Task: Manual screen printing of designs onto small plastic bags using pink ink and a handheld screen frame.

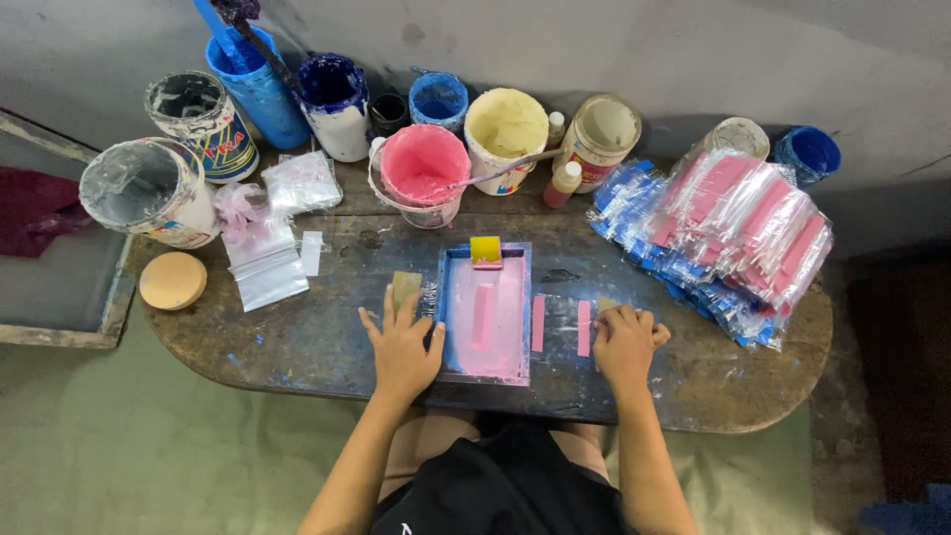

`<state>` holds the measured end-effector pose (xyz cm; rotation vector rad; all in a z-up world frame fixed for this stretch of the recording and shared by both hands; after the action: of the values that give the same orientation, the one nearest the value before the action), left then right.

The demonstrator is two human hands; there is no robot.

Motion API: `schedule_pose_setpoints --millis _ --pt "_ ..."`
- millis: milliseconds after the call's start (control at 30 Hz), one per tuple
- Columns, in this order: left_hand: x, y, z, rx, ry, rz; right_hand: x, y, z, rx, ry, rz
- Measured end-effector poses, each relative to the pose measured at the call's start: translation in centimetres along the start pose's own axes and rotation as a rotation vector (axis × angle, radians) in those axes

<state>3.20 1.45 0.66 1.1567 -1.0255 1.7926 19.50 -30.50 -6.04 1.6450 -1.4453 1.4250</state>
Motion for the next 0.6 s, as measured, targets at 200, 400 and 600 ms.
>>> schedule_pose_setpoints --millis 200,400,600 --pt "1.2 0.3 -2.2 0.048 -0.056 -0.018 1.4 -0.4 0.1 0.019 0.009 0.001" --pt "0.8 1.1 -4.0 0.069 -0.103 0.022 0.3 -0.4 2.3 0.017 0.038 0.07" --pt "0.3 1.3 -3.6 0.044 -0.126 0.004 1.4 -0.4 1.7 0.049 -0.08 0.129"
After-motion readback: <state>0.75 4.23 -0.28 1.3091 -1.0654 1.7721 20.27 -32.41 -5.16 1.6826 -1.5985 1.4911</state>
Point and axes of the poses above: each hand's wrist, its own y-axis away from the middle knuckle, its own x-axis out of the back of the hand, z = x × y, the point moved 1 cm from there along -y, towards the middle knuckle, and after that the axes turned 8 degrees about -y, right-handed, at the moved point
